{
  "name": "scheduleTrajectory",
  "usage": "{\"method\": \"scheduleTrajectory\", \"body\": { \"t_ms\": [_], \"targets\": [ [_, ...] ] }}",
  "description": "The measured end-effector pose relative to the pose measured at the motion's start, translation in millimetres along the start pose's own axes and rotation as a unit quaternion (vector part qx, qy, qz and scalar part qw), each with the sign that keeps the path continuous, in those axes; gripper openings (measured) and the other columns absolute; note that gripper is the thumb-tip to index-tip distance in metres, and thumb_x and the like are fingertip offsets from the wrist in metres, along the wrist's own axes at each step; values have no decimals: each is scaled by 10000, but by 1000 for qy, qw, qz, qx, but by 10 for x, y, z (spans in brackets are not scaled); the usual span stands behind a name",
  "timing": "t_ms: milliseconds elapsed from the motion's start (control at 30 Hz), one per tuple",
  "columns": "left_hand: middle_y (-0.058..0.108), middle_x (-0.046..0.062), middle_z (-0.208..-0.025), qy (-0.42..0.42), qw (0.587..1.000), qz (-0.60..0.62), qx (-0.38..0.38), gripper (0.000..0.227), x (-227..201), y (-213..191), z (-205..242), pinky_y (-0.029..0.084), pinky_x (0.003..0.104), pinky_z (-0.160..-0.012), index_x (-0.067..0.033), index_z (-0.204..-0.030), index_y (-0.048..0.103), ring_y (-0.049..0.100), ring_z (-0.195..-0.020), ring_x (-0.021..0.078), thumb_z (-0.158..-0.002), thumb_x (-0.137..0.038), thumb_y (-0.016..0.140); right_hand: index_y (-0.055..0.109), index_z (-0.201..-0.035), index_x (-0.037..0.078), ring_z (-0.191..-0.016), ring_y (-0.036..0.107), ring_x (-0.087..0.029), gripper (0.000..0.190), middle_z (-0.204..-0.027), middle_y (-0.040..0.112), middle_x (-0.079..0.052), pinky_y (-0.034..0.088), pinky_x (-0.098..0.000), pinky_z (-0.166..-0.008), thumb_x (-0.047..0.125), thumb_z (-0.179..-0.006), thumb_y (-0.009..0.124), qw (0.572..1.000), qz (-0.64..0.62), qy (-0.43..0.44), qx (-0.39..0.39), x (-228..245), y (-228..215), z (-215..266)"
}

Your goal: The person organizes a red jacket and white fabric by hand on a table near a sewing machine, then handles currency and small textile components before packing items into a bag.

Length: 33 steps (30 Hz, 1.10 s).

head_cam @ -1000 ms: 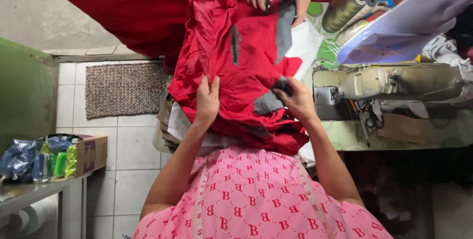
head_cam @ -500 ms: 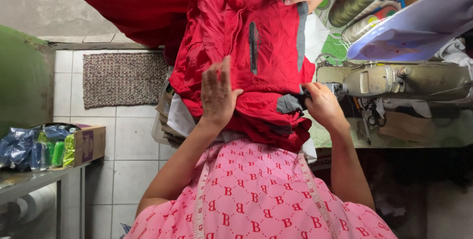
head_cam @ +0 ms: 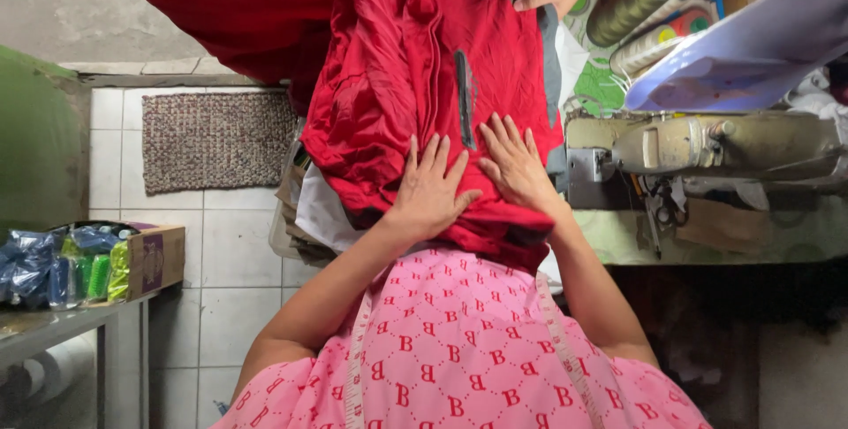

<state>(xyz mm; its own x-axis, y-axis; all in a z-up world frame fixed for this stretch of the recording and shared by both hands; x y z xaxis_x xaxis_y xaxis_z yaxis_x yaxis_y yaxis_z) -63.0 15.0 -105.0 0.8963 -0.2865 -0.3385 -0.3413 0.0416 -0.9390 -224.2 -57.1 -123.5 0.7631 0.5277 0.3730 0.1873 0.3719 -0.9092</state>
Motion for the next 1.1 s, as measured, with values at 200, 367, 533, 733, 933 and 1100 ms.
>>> {"method": "scheduleTrajectory", "body": {
  "t_ms": [200, 367, 533, 733, 933, 1100],
  "targets": [
    [455, 303, -1534, 21, 1000, 5, -21, 742, -48, -31, 49, 51, 690, -1231, -235, -1471, 566, 274, -1522, 461, -987, -730, 299, 316, -1638, 241, -1566, 176, -363, 630, -1713, 213, -111, 156, -622, -1226, 449, -1066, 478, 998, 22, -16, -56, -74, 92, 234],
    [458, 304, -1519, 37, 994, 68, -82, 611, -18, -57, 66, 196, 650, -1219, -194, -1326, 693, 301, -1504, 474, -1012, -651, 436, 465, -1567, 241, -1528, 303, -354, 557, -1658, 364, -98, 251, -581, -1212, 411, -1045, 559, 990, 35, -44, -131, -89, 132, 322],
    [318, 264, -1555, -95, 932, 294, -188, 584, 247, -161, 103, 359, 515, -1202, -66, -1327, 563, 373, -1443, 436, -827, -157, 851, 496, -1549, 220, -1526, 309, -353, 536, -1648, 384, -104, 258, -579, -1207, 393, -1048, 573, 987, -10, -48, -151, -57, 75, 346],
    [626, 304, -1184, -277, 815, 504, -65, 1071, 512, 36, 39, 650, 392, -887, -66, -1556, 163, 719, -1041, 398, -743, -10, 858, 517, -1536, 211, -1524, 320, -348, 535, -1642, 399, -107, 253, -569, -1208, 373, -1034, 608, 983, -26, -48, -175, -37, 60, 359],
    [664, 231, -1151, -290, 649, 688, -144, 905, 585, 284, -225, 645, 354, -859, 31, -1395, 381, 705, -1001, 284, -726, -112, 974, 545, -1510, 206, -1505, 362, -352, 524, -1620, 434, -111, 280, -564, -1201, 379, -1022, 623, 979, -3, -53, -197, -7, 32, 353],
    [745, 110, -937, -302, 710, 628, -100, 538, 507, 361, -405, 608, 336, -691, -36, -1088, 707, 710, -829, 191, -648, -145, 996, 564, -1491, 186, -1491, 386, -361, 515, -1603, 458, -121, 295, -570, -1192, 368, -1015, 636, 977, 8, -61, -203, 21, 18, 350]
  ]
}}
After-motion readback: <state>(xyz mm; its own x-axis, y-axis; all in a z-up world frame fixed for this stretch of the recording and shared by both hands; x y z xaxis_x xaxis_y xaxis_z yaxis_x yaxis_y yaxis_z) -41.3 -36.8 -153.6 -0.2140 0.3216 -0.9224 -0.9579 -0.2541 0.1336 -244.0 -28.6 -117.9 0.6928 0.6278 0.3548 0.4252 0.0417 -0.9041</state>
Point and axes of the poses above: each hand's wrist, its own z-axis away from the middle knuckle, its own y-axis out of the palm, x = y × z, the point moved 5 cm from there along -z, towards the middle knuckle
